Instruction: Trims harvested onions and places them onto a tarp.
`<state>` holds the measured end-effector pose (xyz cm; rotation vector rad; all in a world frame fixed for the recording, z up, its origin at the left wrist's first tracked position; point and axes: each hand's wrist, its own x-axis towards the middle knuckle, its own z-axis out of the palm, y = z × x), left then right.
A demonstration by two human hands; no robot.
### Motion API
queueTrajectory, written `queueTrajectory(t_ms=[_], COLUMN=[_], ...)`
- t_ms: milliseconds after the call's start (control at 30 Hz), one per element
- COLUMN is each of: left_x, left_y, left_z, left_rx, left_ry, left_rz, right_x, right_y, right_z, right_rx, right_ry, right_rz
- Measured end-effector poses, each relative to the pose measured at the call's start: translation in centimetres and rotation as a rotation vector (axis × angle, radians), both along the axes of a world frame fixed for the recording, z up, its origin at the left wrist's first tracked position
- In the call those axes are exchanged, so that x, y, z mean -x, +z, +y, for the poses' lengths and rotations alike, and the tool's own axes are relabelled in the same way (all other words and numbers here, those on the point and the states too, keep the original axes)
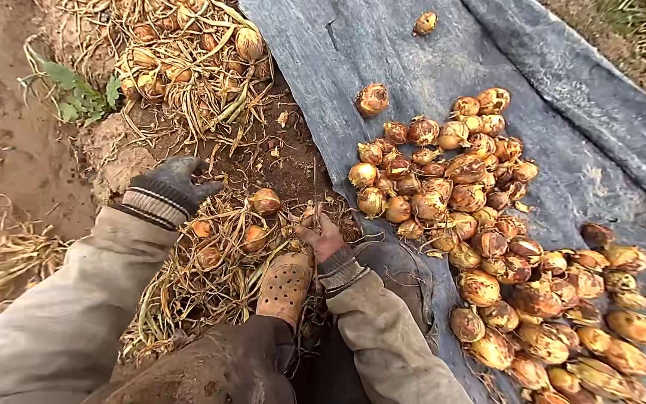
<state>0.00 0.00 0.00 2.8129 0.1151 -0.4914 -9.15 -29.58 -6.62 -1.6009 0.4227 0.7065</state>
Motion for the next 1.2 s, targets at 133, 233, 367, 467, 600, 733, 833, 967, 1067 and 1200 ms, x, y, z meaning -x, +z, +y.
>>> queueTrajectory(t_ms=[133,233,367,467,600,733,833,967,1067,1200], left_x=[-1.7,-1.4,0.4,4.4,9.5,11.9,11.9,10.0,7.9,6.5], left_y=[-7.6,-8.3,-7.5,-7.0,-3.6,-0.5,0.7,1.1,0.8,1.1], left_z=[-8.0,-9.5,-6.3,-3.5,-3.4,-4.5,-4.7,-4.1,-3.8,-5.7], left_rx=[-0.255,-0.363,-0.241,0.055,0.691,0.832,0.821,0.576,0.238,0.217], left_ry=[-0.244,-0.25,-0.249,-0.223,-0.105,-0.163,-0.275,-0.378,-0.172,-0.292], left_rz=[0.35,0.489,0.395,0.093,-0.148,-0.065,-0.095,-0.373,-0.387,-0.268], right_x=[0.7,0.9,0.2,0.1,1.1,2.4,2.8,2.8,2.6,1.3], right_y=[-0.4,-0.8,-1.2,-0.9,-0.3,0.9,1.7,1.8,1.6,0.5], right_z=[-0.3,-0.9,-0.8,-0.3,-0.1,-0.1,0.2,1.1,1.0,0.8], right_rx=[0.085,0.107,0.141,0.167,-0.022,-0.27,-0.291,-0.378,-0.317,0.074], right_ry=[0.112,0.044,0.084,0.208,0.241,0.165,0.105,-0.006,-0.043,0.366], right_rz=[-0.004,-0.006,0.009,-0.008,-0.114,-0.326,-0.418,-0.345,-0.276,-0.052])
